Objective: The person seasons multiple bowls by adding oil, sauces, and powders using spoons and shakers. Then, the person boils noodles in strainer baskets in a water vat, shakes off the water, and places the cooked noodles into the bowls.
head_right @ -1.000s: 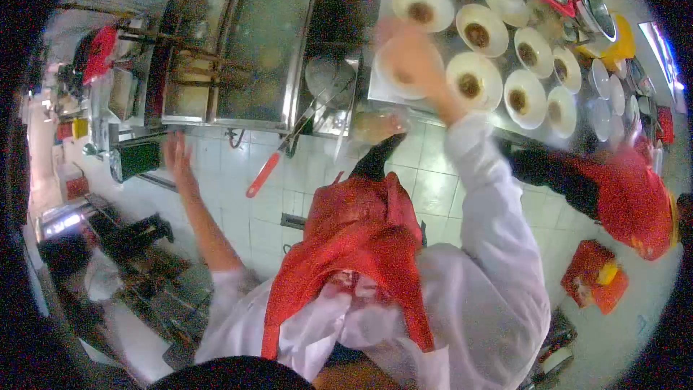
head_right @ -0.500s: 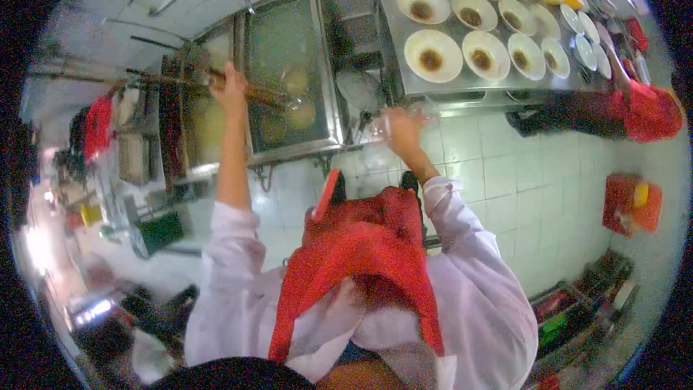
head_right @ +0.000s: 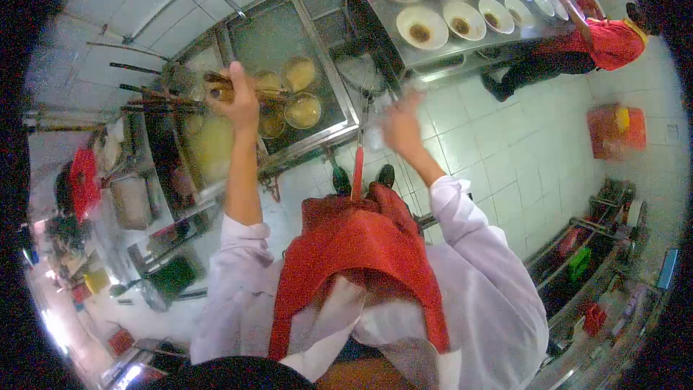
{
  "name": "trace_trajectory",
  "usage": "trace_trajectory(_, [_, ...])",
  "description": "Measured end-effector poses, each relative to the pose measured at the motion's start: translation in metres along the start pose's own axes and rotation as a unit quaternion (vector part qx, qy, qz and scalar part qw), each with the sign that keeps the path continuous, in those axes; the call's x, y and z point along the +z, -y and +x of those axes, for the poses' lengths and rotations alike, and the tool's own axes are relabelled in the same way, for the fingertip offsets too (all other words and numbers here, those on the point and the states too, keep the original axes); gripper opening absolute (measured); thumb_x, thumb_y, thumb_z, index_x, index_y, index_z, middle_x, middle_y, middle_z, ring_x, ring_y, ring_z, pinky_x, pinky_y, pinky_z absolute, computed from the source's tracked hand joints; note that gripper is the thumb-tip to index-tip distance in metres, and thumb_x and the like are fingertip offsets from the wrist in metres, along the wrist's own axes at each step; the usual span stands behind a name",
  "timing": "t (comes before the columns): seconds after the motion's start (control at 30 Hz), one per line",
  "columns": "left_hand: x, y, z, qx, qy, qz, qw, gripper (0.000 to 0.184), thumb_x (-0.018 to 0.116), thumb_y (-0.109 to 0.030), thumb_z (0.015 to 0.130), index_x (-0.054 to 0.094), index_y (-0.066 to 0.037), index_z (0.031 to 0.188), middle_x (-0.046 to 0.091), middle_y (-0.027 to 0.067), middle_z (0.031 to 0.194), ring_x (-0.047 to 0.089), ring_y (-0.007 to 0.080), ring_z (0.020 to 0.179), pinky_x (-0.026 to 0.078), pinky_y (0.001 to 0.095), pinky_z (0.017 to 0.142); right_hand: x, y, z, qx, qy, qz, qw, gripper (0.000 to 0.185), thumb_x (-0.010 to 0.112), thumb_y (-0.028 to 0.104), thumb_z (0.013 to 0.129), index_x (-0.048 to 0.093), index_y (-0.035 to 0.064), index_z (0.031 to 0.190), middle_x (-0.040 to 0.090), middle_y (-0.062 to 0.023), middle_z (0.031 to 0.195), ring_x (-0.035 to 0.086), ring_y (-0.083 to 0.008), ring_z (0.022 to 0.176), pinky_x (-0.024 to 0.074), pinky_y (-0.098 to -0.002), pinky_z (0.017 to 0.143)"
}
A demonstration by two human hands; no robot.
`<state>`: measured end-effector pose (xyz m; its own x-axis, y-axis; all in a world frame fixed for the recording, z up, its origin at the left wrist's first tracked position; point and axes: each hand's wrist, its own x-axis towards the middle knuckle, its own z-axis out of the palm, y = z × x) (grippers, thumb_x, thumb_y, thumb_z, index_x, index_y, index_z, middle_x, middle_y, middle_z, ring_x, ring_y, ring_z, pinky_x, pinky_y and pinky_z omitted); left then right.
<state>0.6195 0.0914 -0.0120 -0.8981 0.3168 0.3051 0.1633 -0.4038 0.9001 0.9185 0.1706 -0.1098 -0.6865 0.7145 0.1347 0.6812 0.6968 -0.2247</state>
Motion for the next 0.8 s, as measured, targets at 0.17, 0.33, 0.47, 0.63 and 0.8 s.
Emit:
trace_trajectory(0.17, [-0.028, 0.032, -0.017, 0.201, 0.069, 0.279, 0.936, 0.042, 0.068, -0.019, 0.085, 0.037, -0.006, 0.11, 0.058, 0.0086, 0.09, 0.055, 0.0143, 0.074, 0.045, 0.0312, 0.066, -0.042, 0.143, 0.075, 0.27, 0.359, 0.676, 0.585, 0.059, 0.047, 0.054, 0.091, 0.057, 0.001, 0.115, 0.062, -0.0102, 0.108, 0.062, -0.0173, 0.089, 0.0502, -0.0296, 0.072])
trace_trajectory(0.33, [-0.012, -0.042, -0.044, 0.292, 0.107, 0.198, 0.93, 0.021, 0.069, -0.02, 0.08, 0.057, -0.005, 0.09, 0.063, 0.0067, 0.076, 0.057, 0.0188, 0.058, 0.047, 0.0322, 0.058, -0.003, 0.184, 0.12, 0.052, 0.252, 0.825, 0.503, 0.049, 0.044, 0.048, 0.093, 0.058, 0.0064, 0.115, 0.063, -0.0071, 0.106, 0.06, -0.0195, 0.092, 0.0478, -0.0321, 0.084])
trace_trajectory(0.47, [0.003, -0.069, -0.05, 0.343, 0.116, 0.092, 0.928, 0.014, 0.066, -0.014, 0.071, 0.057, -0.007, 0.065, 0.06, 0.0065, 0.062, 0.058, 0.0252, 0.053, 0.044, 0.0301, 0.052, -0.014, 0.193, 0.12, 0.093, 0.294, 0.777, 0.55, 0.038, 0.048, 0.038, 0.089, 0.058, 0.0048, 0.105, 0.06, -0.0064, 0.098, 0.058, -0.0178, 0.086, 0.0472, -0.0308, 0.079])
trace_trajectory(0.63, [-0.011, -0.074, -0.055, 0.347, 0.19, 0.069, 0.916, 0.021, 0.065, -0.024, 0.071, 0.058, -0.005, 0.069, 0.061, 0.007, 0.068, 0.059, 0.0242, 0.06, 0.046, 0.0334, 0.063, -0.055, 0.206, 0.111, 0.16, 0.315, 0.71, 0.61, 0.023, 0.052, 0.024, 0.084, 0.056, 0.0031, 0.093, 0.057, -0.0059, 0.082, 0.058, -0.0167, 0.074, 0.048, -0.0294, 0.066])
trace_trajectory(0.8, [-0.049, -0.047, -0.079, 0.214, 0.268, -0.034, 0.939, 0.025, 0.06, -0.029, 0.076, 0.06, -0.005, 0.081, 0.062, 0.0069, 0.077, 0.06, 0.0219, 0.073, 0.044, 0.0339, 0.074, -0.066, 0.21, 0.109, 0.194, 0.303, 0.695, 0.623, 0.009, 0.056, 0.01, 0.078, 0.055, 0.0013, 0.08, 0.054, -0.0054, 0.065, 0.057, -0.0156, 0.061, 0.0488, -0.028, 0.054])
